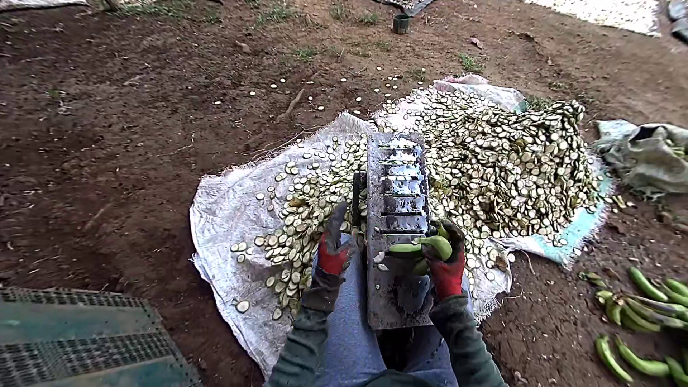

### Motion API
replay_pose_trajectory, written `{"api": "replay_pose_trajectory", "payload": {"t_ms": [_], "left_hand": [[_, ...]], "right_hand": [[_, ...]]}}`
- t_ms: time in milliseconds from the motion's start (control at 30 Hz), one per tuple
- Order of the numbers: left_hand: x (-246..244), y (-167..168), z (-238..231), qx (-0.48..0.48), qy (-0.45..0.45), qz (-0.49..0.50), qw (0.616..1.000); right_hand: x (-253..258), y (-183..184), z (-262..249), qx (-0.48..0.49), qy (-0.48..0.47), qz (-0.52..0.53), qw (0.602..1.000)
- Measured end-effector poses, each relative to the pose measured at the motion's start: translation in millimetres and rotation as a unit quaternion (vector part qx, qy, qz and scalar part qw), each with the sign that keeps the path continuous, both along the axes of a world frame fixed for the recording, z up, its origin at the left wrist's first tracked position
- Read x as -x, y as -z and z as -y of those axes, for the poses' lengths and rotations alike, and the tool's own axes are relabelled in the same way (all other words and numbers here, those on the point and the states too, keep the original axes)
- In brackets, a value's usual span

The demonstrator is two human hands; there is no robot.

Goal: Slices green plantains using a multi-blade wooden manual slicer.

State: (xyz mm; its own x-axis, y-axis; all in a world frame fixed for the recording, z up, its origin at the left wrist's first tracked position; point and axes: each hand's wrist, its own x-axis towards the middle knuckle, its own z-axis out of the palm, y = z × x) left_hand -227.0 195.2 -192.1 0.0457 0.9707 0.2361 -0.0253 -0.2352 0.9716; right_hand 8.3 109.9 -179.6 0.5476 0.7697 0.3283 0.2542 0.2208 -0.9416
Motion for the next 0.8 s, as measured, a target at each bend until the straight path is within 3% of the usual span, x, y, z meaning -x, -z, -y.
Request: {"api": "replay_pose_trajectory", "payload": {"t_ms": [100, 200, 300, 367, 433, 500, 567, 700, 800], "left_hand": [[78.2, 35.0, 5.1, -0.052, -0.155, -0.014, 0.986], [98.6, 38.9, 31.5, 0.012, -0.217, -0.051, 0.975], [52.8, 13.4, 42.4, -0.102, -0.109, -0.220, 0.964], [-0.6, -14.4, 37.3, -0.130, 0.017, -0.315, 0.940], [-53.4, -38.6, 35.6, -0.038, 0.192, -0.406, 0.893], [-97.1, -46.3, 31.8, 0.058, 0.329, -0.485, 0.808], [-115.4, -42.1, 32.2, 0.097, 0.357, -0.495, 0.786], [-108.7, -25.7, 40.9, 0.084, 0.315, -0.444, 0.835], [-107.7, -31.9, 39.8, 0.083, 0.320, -0.459, 0.825]], "right_hand": [[1.6, 2.3, 34.1, 0.013, 0.024, 0.027, 0.999], [-3.7, -18.9, -14.9, 0.078, 0.056, 0.088, 0.991], [-15.5, -47.5, -59.3, 0.215, -0.021, 0.110, 0.970], [-18.4, -50.7, -59.6, 0.214, -0.049, 0.105, 0.970], [-18.7, -44.6, -48.9, 0.175, -0.045, 0.074, 0.981], [-13.8, -35.9, -38.1, 0.131, -0.016, 0.032, 0.991], [-1.5, -28.5, -32.2, 0.089, 0.032, -0.025, 0.995], [22.5, -7.2, -23.9, 0.050, 0.059, -0.146, 0.986], [17.3, -14.1, -22.6, 0.083, 0.013, -0.179, 0.980]]}}
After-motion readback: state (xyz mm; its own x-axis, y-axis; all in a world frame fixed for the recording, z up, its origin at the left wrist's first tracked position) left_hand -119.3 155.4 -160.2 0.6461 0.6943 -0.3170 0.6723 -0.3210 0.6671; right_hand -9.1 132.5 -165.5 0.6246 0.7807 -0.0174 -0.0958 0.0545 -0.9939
